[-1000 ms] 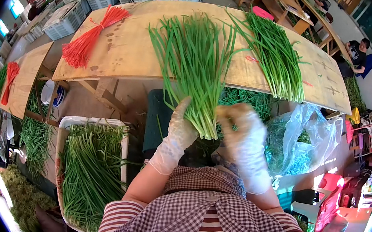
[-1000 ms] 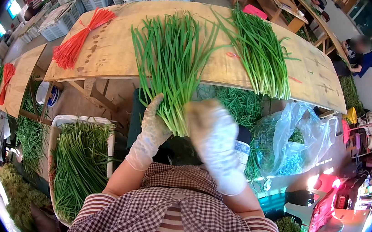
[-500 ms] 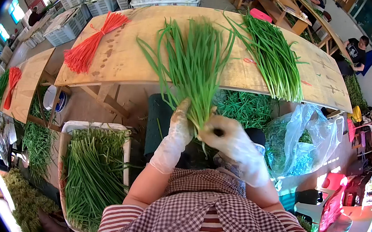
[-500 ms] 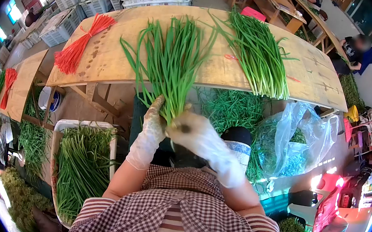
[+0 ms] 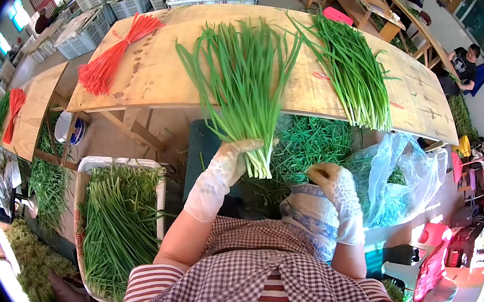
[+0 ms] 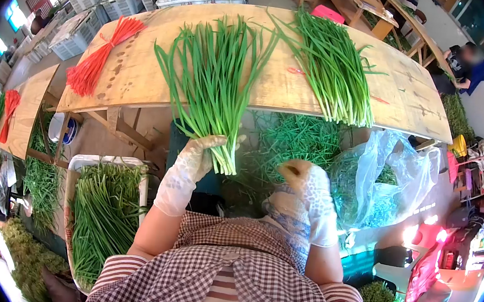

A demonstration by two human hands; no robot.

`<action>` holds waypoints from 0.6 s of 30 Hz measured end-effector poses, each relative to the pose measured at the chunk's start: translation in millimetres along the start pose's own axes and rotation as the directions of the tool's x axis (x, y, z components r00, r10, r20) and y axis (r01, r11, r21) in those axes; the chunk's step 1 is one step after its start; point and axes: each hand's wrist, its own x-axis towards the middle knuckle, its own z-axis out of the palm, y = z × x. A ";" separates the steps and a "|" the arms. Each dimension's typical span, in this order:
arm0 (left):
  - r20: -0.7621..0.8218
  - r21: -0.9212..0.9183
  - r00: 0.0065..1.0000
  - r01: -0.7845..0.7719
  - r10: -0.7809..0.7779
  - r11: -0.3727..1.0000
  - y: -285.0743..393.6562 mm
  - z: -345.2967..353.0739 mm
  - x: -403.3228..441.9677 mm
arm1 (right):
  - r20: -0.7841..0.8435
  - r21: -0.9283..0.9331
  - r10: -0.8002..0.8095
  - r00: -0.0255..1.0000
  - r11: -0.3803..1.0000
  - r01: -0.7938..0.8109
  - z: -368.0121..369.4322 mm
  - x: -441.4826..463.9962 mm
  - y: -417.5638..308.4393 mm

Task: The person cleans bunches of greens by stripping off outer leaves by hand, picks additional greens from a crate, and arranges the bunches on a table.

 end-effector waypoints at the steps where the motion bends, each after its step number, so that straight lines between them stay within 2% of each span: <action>1: -0.010 0.028 1.000 -0.005 0.005 1.000 -0.8 1.8 -1.1 | 0.002 0.254 -0.096 0.995 0.963 0.092 9.7 -0.5 -11.7; 2: -0.016 0.060 1.000 -0.007 0.008 0.998 -1.9 3.1 -2.5 | 0.004 0.494 -0.191 0.982 0.854 0.164 19.3 -0.9 -23.5; 3: -0.028 0.093 0.999 -0.030 0.033 0.995 -4.6 6.1 -3.5 | 0.002 0.559 -0.058 0.998 0.828 0.047 23.9 -3.6 -49.7; 4: -0.034 0.126 0.998 -0.056 0.061 0.990 -8.2 11.2 -2.8 | -0.123 0.299 -0.278 0.953 0.905 0.302 37.1 4.6 -48.1; 6: -0.060 0.155 0.994 -0.077 0.087 0.985 -10.4 12.0 -1.2 | -0.150 0.180 -0.239 0.959 0.948 0.264 43.7 15.0 -52.1; 8: -0.125 0.135 0.988 -0.071 0.088 0.988 -10.7 -1.2 -1.8 | -0.150 0.392 -0.020 0.988 0.917 0.078 30.3 20.4 -58.1; 9: -0.115 0.061 0.991 -0.059 0.065 0.996 -3.7 8.0 -7.1 | -0.283 0.584 -0.008 0.959 0.792 0.179 33.3 24.0 -54.6; 10: -0.126 0.082 0.990 -0.057 0.067 0.995 -4.2 7.0 -7.6 | -0.279 0.609 0.005 0.960 0.774 0.173 30.8 26.6 -50.7; 12: -0.142 0.128 0.987 -0.051 0.069 0.990 -5.8 4.2 -5.1 | -0.329 0.419 -0.091 0.940 0.878 0.231 28.2 21.8 -52.8; 14: -0.205 0.178 0.977 -0.016 0.053 0.984 -10.8 8.2 -1.0 | -0.163 0.489 -0.096 0.982 0.857 0.165 41.0 25.3 -45.6; 16: -0.265 0.233 0.960 -0.021 0.084 0.972 -11.6 25.5 -4.1 | -0.105 0.611 -0.074 0.992 0.782 0.124 54.8 26.6 -46.9; 18: -0.310 0.244 0.947 -0.007 0.085 0.970 -16.3 20.6 -1.7 | 0.025 0.630 -0.054 0.998 0.776 0.026 50.6 25.4 -49.9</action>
